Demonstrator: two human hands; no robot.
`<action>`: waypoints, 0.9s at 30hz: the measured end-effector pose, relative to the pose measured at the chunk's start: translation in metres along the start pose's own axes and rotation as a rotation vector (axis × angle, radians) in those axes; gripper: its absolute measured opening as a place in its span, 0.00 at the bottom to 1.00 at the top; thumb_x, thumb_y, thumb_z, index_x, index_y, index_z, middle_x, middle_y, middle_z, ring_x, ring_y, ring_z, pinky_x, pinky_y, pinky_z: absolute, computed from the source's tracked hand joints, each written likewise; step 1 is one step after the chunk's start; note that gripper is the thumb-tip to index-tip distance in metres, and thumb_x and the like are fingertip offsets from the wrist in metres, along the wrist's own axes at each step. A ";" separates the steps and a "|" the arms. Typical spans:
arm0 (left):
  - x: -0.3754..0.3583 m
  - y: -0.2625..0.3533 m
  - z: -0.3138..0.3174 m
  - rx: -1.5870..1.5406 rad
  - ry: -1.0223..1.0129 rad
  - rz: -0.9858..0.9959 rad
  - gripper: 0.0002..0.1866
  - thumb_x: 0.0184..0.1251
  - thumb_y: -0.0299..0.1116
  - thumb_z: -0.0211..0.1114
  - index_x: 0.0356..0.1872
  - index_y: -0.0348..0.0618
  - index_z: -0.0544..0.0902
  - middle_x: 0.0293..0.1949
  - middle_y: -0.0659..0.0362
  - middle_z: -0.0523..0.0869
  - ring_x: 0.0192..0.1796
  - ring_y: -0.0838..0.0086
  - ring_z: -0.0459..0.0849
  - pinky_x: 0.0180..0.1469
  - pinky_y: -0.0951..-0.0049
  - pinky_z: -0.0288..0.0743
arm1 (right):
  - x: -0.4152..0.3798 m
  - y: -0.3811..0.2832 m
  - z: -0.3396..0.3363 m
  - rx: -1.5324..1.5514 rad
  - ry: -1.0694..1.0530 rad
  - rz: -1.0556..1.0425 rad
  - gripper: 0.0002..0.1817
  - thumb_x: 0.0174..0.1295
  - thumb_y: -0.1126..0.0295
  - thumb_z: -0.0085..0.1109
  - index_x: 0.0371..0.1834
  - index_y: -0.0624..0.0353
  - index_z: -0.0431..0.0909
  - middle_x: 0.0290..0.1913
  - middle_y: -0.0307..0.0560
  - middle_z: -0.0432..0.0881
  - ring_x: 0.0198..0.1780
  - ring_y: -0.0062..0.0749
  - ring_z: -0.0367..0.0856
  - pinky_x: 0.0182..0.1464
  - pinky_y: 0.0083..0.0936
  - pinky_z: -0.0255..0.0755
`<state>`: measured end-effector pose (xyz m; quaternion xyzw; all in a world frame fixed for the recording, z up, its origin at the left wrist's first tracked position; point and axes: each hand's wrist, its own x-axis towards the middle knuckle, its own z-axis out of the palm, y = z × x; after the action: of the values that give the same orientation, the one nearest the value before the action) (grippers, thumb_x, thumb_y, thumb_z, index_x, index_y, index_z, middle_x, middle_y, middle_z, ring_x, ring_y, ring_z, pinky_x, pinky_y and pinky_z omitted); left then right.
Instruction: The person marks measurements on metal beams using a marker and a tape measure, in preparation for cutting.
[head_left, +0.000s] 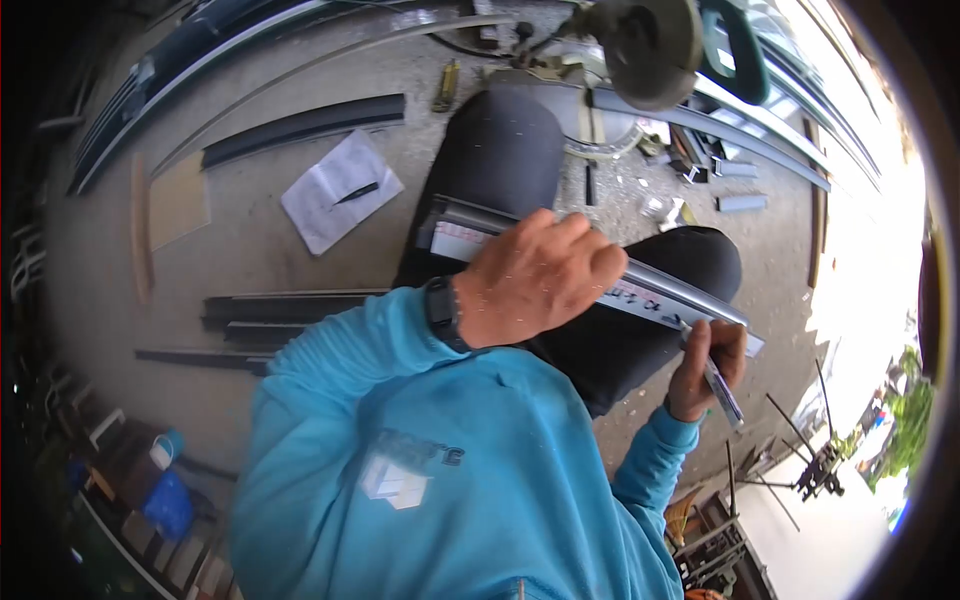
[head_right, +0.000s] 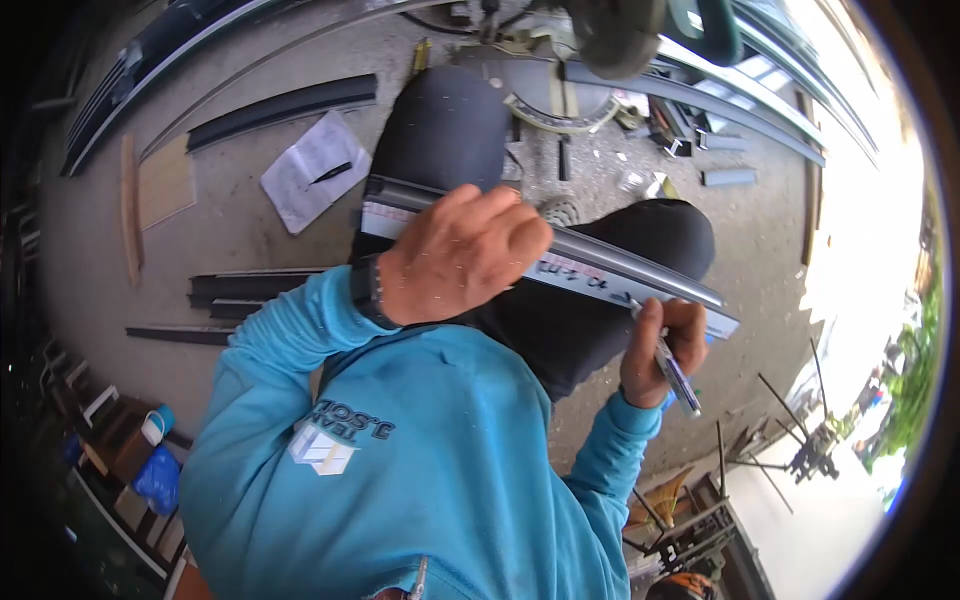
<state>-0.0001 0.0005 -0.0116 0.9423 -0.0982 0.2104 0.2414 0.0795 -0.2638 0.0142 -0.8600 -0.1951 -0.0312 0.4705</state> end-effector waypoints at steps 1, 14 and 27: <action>-0.001 0.000 -0.002 0.046 -0.013 0.000 0.08 0.63 0.33 0.67 0.34 0.49 0.74 0.30 0.64 0.76 0.37 0.74 0.79 0.34 0.70 0.69 | -0.002 0.003 0.001 0.017 0.019 0.049 0.16 0.73 0.73 0.65 0.29 0.57 0.69 0.24 0.37 0.75 0.27 0.17 0.68 0.34 0.20 0.62; -0.009 0.000 0.001 0.102 0.005 0.013 0.07 0.69 0.36 0.66 0.38 0.47 0.78 0.31 0.65 0.80 0.38 0.75 0.82 0.36 0.70 0.72 | -0.001 0.007 0.001 -0.052 0.039 0.003 0.15 0.78 0.69 0.62 0.30 0.59 0.72 0.26 0.38 0.74 0.30 0.17 0.68 0.34 0.19 0.62; -0.001 0.001 -0.003 -0.010 -0.060 -0.031 0.07 0.64 0.29 0.65 0.35 0.48 0.73 0.31 0.62 0.76 0.37 0.69 0.80 0.36 0.66 0.69 | 0.001 -0.002 -0.001 0.038 0.020 0.028 0.14 0.69 0.78 0.65 0.28 0.58 0.71 0.22 0.37 0.76 0.26 0.17 0.68 0.30 0.23 0.63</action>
<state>-0.0023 0.0011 -0.0088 0.9484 -0.0921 0.1777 0.2460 0.0801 -0.2629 0.0170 -0.8531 -0.1791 -0.0294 0.4891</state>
